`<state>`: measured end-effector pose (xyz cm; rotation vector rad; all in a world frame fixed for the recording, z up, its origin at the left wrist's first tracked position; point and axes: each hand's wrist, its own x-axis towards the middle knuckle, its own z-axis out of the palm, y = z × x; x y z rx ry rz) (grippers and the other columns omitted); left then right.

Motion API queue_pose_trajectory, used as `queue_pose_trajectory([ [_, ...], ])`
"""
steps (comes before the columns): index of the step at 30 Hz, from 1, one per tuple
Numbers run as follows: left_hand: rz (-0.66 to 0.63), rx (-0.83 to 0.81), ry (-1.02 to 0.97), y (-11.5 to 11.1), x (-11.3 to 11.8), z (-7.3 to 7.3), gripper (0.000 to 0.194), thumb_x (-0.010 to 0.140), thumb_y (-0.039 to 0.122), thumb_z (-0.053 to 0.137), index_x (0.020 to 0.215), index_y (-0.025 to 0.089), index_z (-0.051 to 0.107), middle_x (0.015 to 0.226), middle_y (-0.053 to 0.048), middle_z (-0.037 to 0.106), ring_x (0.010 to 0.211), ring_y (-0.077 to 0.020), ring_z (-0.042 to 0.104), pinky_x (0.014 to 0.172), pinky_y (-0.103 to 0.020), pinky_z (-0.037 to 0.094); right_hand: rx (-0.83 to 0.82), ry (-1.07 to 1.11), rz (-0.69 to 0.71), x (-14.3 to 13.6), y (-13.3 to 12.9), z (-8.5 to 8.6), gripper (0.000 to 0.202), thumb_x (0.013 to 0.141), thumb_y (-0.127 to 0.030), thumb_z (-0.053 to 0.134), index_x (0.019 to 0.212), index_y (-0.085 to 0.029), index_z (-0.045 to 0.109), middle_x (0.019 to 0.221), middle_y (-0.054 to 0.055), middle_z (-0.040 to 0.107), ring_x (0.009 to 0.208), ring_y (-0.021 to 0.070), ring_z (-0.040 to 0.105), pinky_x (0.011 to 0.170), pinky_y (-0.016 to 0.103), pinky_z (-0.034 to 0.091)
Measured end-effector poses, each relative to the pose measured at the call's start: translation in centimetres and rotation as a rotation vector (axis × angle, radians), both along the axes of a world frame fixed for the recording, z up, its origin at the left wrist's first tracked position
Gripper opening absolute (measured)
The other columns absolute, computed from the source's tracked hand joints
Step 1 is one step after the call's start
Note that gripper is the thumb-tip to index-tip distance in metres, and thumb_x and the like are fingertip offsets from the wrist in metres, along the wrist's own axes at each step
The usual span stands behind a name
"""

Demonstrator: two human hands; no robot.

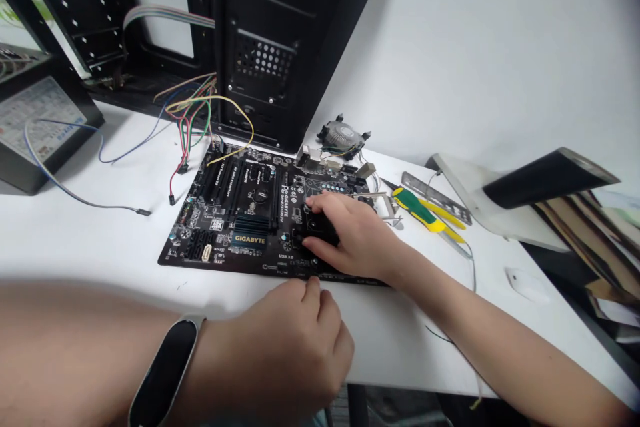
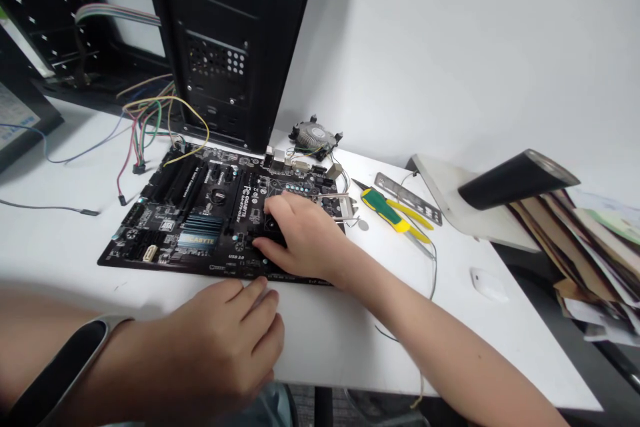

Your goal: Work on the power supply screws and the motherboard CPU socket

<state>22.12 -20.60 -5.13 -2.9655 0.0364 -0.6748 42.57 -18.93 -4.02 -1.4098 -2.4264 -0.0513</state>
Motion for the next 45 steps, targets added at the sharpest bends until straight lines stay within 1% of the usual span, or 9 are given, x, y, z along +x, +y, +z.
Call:
queue_pose_trajectory([
  [8,-0.011,-0.009,0.043,0.1,0.1,0.1,0.022,0.091,0.027,0.053,0.087,0.011,0.067,0.083,-0.017,0.071,0.066,-0.0253,0.064,0.053,-0.036,0.047,0.012,-0.058,0.006,-0.4,-0.2,0.2,0.019,0.091,-0.031,0.048,0.100,-0.015,0.052,0.100,0.016,0.065,0.091,0.0276,0.061,0.077,0.040,0.052],
  [13,-0.025,-0.010,0.041,0.1,0.2,-0.1,0.023,0.088,0.028,0.052,0.089,0.010,0.067,0.087,-0.019,0.071,0.063,-0.0246,0.061,0.049,-0.035,0.042,0.004,-0.078,0.019,-0.4,0.0,0.3,0.021,0.091,-0.030,0.046,0.100,-0.013,0.053,0.100,0.017,0.065,0.089,0.0278,0.060,0.075,0.040,0.050],
  [19,-0.011,-0.010,0.034,0.1,0.1,0.0,0.020,0.088,0.029,0.055,0.081,0.013,0.064,0.072,-0.011,0.065,0.059,-0.0223,0.057,0.047,-0.032,0.038,-0.014,-0.144,-0.032,-0.6,0.0,0.5,0.023,0.090,-0.034,0.047,0.099,-0.014,0.055,0.099,0.015,0.065,0.087,0.0269,0.061,0.074,0.038,0.048],
  [23,-0.011,-0.014,0.035,0.1,0.1,0.0,0.019,0.088,0.028,0.054,0.081,0.013,0.063,0.073,-0.011,0.065,0.061,-0.0242,0.059,0.047,-0.033,0.038,-0.045,-0.181,-0.080,-0.8,0.0,0.7,0.024,0.089,-0.035,0.048,0.099,-0.015,0.056,0.099,0.014,0.066,0.086,0.0271,0.061,0.072,0.037,0.047],
  [30,-0.002,0.004,0.026,-0.1,0.2,-0.4,0.022,0.088,0.029,0.053,0.086,0.011,0.064,0.082,-0.015,0.070,0.065,-0.0251,0.063,0.050,-0.034,0.042,-0.061,-0.161,-0.066,-0.9,-0.1,0.9,0.025,0.088,-0.033,0.050,0.101,-0.013,0.058,0.104,0.017,0.066,0.088,0.0294,0.063,0.073,0.040,0.050],
  [36,0.007,0.037,0.017,0.0,0.2,-0.4,0.026,0.091,0.030,0.047,0.088,0.010,0.064,0.090,-0.018,0.072,0.070,-0.0267,0.066,0.052,-0.036,0.046,-0.012,-0.089,-0.047,-0.4,-0.3,0.2,0.027,0.089,-0.030,0.053,0.108,-0.012,0.058,0.110,0.017,0.067,0.097,0.0279,0.065,0.082,0.041,0.054],
  [40,0.025,0.031,0.024,0.0,0.0,-0.1,0.026,0.092,0.032,0.048,0.089,0.011,0.064,0.088,-0.015,0.072,0.073,-0.0272,0.067,0.054,-0.036,0.049,0.015,-0.026,-0.053,0.3,-0.4,-0.3,0.035,0.091,-0.028,0.052,0.122,-0.012,0.054,0.118,0.016,0.066,0.107,0.0266,0.065,0.088,0.043,0.055],
  [43,0.017,0.028,0.034,0.1,-0.1,0.1,0.028,0.093,0.034,0.048,0.091,0.011,0.064,0.091,-0.015,0.072,0.075,-0.0266,0.067,0.057,-0.036,0.050,0.081,0.045,-0.050,1.0,-0.5,0.2,0.039,0.093,-0.029,0.050,0.128,-0.013,0.049,0.126,0.016,0.063,0.116,0.0259,0.062,0.092,0.044,0.056],
  [45,0.014,0.036,0.039,0.1,-0.2,0.3,0.030,0.095,0.034,0.047,0.094,0.010,0.064,0.095,-0.016,0.072,0.078,-0.0267,0.068,0.059,-0.036,0.051,0.170,0.086,-0.041,1.6,-0.9,1.3,0.038,0.094,-0.029,0.050,0.129,-0.014,0.048,0.130,0.016,0.061,0.120,0.0261,0.060,0.096,0.044,0.056],
])
